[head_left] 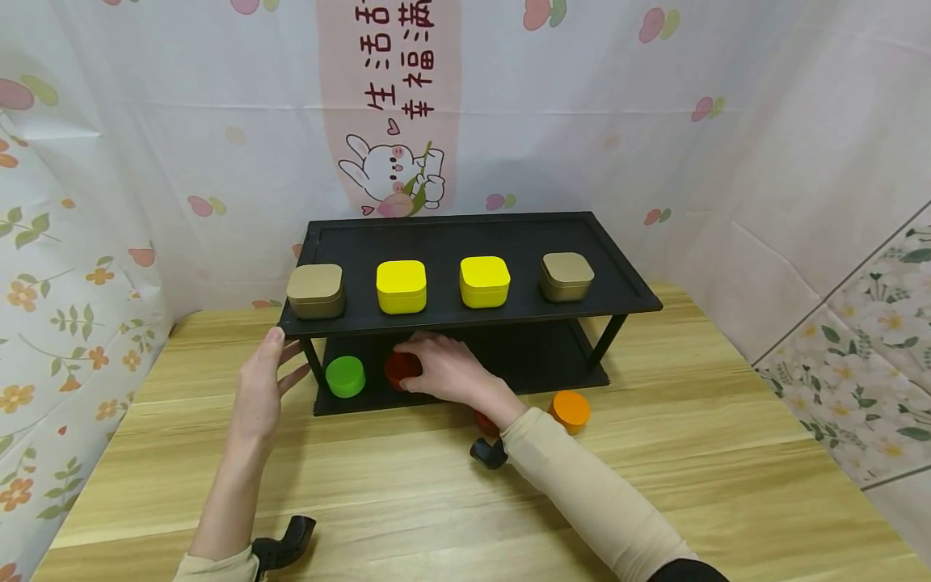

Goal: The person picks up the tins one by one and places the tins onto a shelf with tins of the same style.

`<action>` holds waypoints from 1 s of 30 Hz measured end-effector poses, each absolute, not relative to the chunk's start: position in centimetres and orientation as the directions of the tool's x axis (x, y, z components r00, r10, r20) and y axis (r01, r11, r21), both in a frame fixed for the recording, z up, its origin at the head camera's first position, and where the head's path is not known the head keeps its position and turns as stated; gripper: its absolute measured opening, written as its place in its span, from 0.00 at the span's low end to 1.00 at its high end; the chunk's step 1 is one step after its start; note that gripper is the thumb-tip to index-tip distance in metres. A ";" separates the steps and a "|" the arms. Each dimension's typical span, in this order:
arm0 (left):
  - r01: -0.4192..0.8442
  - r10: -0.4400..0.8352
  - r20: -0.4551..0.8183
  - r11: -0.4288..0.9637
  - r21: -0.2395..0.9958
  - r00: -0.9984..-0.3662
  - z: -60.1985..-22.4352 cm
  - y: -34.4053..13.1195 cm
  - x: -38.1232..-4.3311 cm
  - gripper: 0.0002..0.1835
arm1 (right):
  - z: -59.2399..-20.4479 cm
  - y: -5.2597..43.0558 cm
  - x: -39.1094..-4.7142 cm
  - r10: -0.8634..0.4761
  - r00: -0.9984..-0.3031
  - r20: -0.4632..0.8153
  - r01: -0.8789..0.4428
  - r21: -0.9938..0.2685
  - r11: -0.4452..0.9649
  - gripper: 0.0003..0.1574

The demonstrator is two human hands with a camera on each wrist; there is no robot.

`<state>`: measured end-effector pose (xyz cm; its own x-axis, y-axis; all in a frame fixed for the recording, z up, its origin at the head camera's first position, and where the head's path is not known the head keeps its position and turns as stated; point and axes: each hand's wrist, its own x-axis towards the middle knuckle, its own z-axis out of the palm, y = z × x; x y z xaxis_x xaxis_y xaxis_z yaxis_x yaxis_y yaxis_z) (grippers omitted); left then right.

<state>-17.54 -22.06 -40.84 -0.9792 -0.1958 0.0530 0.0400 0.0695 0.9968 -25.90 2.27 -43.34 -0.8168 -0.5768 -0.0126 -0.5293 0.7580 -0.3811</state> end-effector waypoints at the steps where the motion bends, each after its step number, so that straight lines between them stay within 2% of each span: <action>1: 0.039 -0.197 0.053 0.073 0.997 -0.979 -40.8 -22.0 -17.5 0.34 | -43.3 2.2 -25.9 -0.575 -0.818 -0.016 -0.526 -0.382 0.759 0.34; 22: 0.040 -0.209 0.050 0.053 0.998 -0.977 -40.7 -21.8 -17.4 0.32 | -43.7 2.2 -26.2 -0.560 -0.826 -0.062 -0.491 -0.407 0.770 0.35; 30: 0.057 -0.220 0.061 0.023 0.998 -0.974 -40.8 -21.7 -17.4 0.28 | -43.5 2.1 -26.0 -0.554 -0.829 -0.076 -0.480 -0.411 0.775 0.35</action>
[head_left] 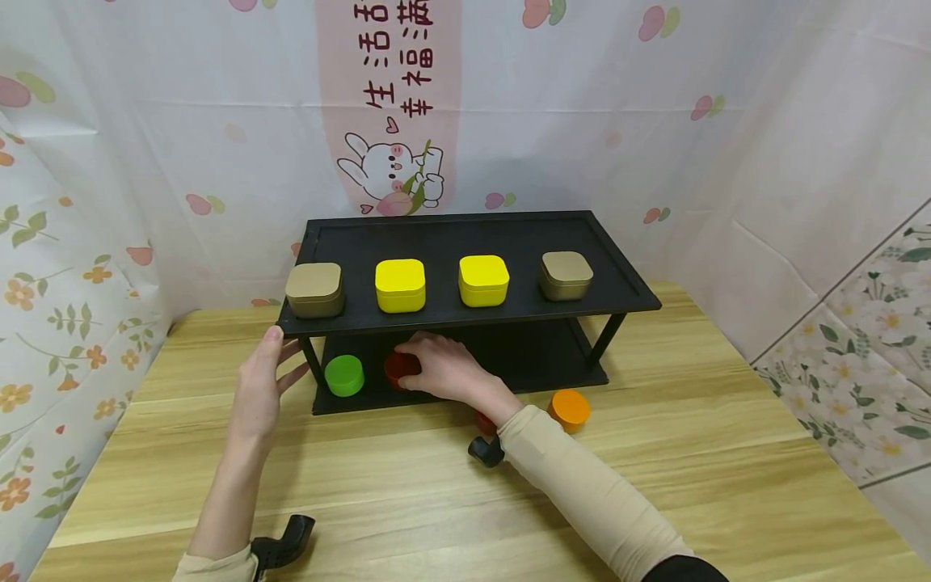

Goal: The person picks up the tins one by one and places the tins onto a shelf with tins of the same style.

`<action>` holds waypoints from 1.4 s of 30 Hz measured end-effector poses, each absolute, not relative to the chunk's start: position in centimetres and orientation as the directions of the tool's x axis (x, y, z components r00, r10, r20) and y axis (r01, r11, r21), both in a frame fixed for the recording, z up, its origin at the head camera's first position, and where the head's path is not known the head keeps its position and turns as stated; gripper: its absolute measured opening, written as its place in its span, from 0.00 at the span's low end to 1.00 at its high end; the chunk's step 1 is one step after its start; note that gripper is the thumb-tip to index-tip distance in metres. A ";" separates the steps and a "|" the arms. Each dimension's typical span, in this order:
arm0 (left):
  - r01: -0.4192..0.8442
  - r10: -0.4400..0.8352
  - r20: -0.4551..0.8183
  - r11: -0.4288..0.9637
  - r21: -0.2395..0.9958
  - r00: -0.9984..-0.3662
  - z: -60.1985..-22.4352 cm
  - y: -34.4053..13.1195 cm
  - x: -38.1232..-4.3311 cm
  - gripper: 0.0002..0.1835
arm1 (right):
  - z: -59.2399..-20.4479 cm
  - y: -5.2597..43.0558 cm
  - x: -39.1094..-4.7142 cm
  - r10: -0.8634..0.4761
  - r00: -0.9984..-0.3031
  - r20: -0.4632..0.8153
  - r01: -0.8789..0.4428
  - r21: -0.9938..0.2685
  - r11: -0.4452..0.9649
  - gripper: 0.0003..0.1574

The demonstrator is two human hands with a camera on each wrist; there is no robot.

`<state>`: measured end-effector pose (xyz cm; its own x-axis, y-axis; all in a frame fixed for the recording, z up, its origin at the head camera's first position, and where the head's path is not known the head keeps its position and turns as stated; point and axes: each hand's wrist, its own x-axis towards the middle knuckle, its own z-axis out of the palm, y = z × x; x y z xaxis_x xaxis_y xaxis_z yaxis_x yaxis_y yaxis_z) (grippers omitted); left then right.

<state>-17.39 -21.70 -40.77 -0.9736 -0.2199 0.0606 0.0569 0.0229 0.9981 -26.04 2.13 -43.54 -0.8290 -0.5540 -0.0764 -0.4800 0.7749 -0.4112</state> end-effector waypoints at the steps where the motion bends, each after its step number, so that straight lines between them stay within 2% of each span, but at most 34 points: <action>1: 0.058 -0.220 0.061 0.023 0.998 -0.974 -40.8 -21.7 -17.4 0.28 | -43.6 2.1 -26.0 -0.554 -0.829 -0.077 -0.480 -0.411 0.775 0.35; 10: 0.056 -0.215 0.063 0.041 0.998 -0.974 -40.7 -21.7 -17.4 0.31 | -43.5 2.2 -26.1 -0.550 -0.831 -0.081 -0.469 -0.431 0.771 0.35; 26: 0.049 -0.214 0.053 0.025 0.998 -0.975 -40.7 -21.5 -17.5 0.30 | -43.7 3.3 -25.7 -0.540 -0.837 -0.086 -0.449 -0.458 0.767 0.46; 42: 0.052 -0.211 0.057 0.030 0.998 -0.976 -40.7 -21.7 -17.4 0.29 | -43.4 4.6 -24.6 -0.536 -0.844 0.004 -0.478 -0.456 0.750 0.45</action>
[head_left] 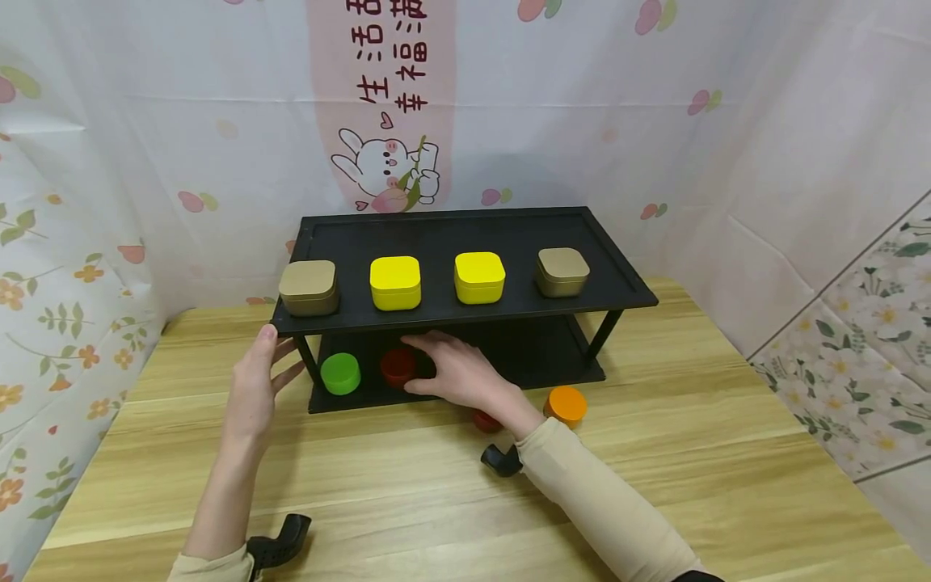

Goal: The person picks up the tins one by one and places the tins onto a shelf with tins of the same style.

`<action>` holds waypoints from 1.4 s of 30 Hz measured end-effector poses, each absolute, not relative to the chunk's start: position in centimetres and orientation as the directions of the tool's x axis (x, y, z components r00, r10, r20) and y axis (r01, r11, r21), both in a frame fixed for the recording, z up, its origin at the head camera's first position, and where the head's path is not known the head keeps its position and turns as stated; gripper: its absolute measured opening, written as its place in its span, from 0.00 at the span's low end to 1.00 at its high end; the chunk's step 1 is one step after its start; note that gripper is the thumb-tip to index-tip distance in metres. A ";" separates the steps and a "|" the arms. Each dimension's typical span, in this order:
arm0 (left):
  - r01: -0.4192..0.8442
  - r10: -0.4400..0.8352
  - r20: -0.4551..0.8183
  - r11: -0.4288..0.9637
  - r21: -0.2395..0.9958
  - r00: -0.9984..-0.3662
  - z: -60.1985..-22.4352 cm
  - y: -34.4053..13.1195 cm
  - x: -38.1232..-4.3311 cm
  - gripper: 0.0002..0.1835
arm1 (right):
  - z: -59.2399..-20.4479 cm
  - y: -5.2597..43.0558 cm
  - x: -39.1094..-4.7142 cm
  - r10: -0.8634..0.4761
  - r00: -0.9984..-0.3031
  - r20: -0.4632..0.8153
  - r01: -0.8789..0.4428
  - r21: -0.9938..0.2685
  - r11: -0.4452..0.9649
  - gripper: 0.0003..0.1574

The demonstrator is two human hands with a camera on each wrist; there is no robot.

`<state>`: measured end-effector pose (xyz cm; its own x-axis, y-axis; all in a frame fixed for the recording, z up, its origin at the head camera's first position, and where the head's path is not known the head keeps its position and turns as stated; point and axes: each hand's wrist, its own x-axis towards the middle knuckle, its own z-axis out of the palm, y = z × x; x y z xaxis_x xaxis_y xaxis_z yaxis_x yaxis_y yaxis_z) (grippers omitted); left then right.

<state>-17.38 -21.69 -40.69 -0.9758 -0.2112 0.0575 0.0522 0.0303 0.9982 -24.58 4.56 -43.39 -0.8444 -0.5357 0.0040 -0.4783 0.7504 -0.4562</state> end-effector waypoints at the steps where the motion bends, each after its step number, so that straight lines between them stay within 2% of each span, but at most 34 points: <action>1: 0.052 -0.211 0.057 0.031 0.998 -0.976 -40.7 -21.7 -17.4 0.29 | -43.3 4.7 -24.5 -0.536 -0.844 0.012 -0.481 -0.456 0.748 0.45; 9: 0.050 -0.204 0.055 0.029 0.998 -0.977 -40.7 -21.7 -17.5 0.31 | -43.2 5.8 -23.8 -0.529 -0.847 0.050 -0.487 -0.470 0.736 0.45; 27: 0.052 -0.201 0.057 0.030 0.998 -0.978 -40.7 -21.8 -17.5 0.29 | -42.8 8.0 -22.1 -0.505 -0.856 0.109 -0.488 -0.491 0.721 0.43; 42: 0.060 -0.198 0.063 0.024 0.998 -0.978 -40.8 -21.9 -17.6 0.28 | -42.9 9.8 -20.8 -0.466 -0.873 0.145 -0.476 -0.464 0.747 0.42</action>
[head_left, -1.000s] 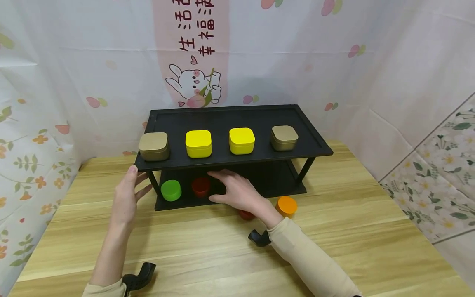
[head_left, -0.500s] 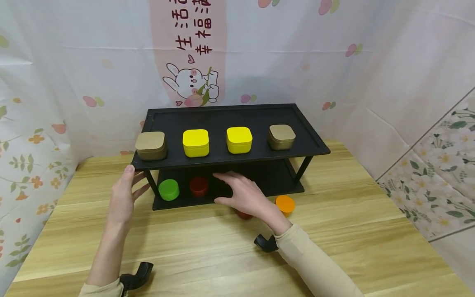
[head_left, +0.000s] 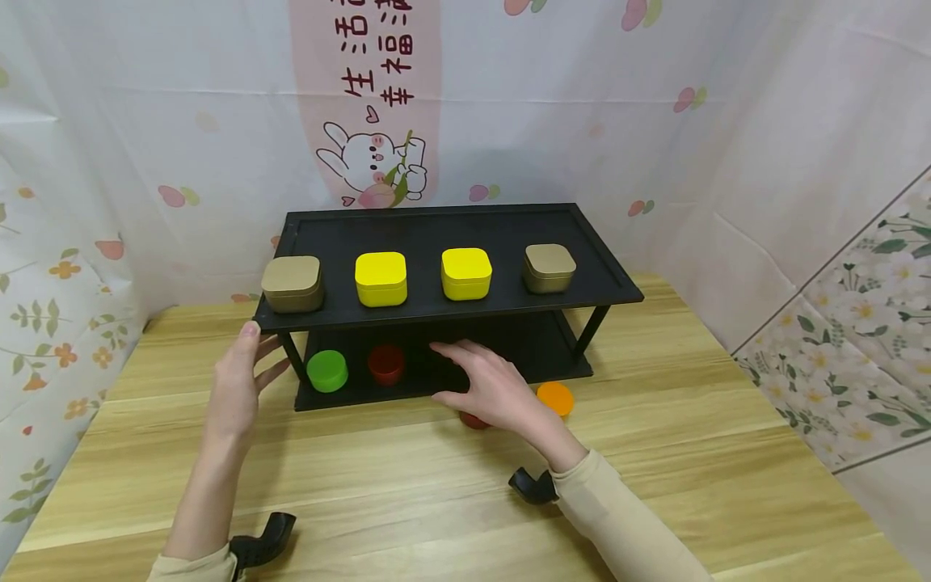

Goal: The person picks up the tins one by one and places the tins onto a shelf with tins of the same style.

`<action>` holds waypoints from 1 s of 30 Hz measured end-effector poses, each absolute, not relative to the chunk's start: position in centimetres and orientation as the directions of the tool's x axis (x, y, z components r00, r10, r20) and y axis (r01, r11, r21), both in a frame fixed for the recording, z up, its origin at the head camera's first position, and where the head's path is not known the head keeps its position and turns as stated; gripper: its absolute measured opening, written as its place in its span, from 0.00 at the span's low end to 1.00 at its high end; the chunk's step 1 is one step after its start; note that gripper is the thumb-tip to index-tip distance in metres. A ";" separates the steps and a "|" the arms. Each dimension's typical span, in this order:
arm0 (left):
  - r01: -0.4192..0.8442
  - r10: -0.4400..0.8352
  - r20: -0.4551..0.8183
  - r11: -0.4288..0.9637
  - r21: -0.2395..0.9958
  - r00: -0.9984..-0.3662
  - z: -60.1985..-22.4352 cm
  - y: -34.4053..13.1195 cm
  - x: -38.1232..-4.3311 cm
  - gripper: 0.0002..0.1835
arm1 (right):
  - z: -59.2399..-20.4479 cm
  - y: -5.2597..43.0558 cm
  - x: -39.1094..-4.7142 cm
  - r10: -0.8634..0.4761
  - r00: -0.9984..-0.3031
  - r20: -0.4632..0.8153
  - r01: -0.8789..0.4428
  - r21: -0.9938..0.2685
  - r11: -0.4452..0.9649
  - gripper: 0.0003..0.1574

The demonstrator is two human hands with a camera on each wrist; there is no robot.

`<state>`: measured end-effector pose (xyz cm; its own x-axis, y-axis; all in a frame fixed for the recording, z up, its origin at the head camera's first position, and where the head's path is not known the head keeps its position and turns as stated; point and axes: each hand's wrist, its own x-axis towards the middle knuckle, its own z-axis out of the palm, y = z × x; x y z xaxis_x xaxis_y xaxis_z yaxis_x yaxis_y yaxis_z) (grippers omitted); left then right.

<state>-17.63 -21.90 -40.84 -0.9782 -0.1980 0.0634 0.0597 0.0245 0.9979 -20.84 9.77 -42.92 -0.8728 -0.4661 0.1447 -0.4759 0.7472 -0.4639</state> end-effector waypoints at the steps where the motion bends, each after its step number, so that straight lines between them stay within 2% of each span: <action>1: 0.060 -0.198 0.064 0.024 0.998 -0.978 -40.8 -21.9 -17.6 0.28 | -43.0 9.9 -20.8 -0.464 -0.874 0.147 -0.475 -0.465 0.747 0.42; 21: 0.076 -0.196 0.078 0.018 0.997 -0.978 -40.9 -22.1 -17.7 0.25 | -43.1 11.9 -19.6 -0.448 -0.883 0.143 -0.461 -0.451 0.764 0.44; 30: 0.068 -0.175 0.071 0.019 0.997 -0.982 -41.1 -22.3 -17.6 0.27 | -42.8 12.8 -19.2 -0.439 -0.890 0.119 -0.443 -0.450 0.776 0.44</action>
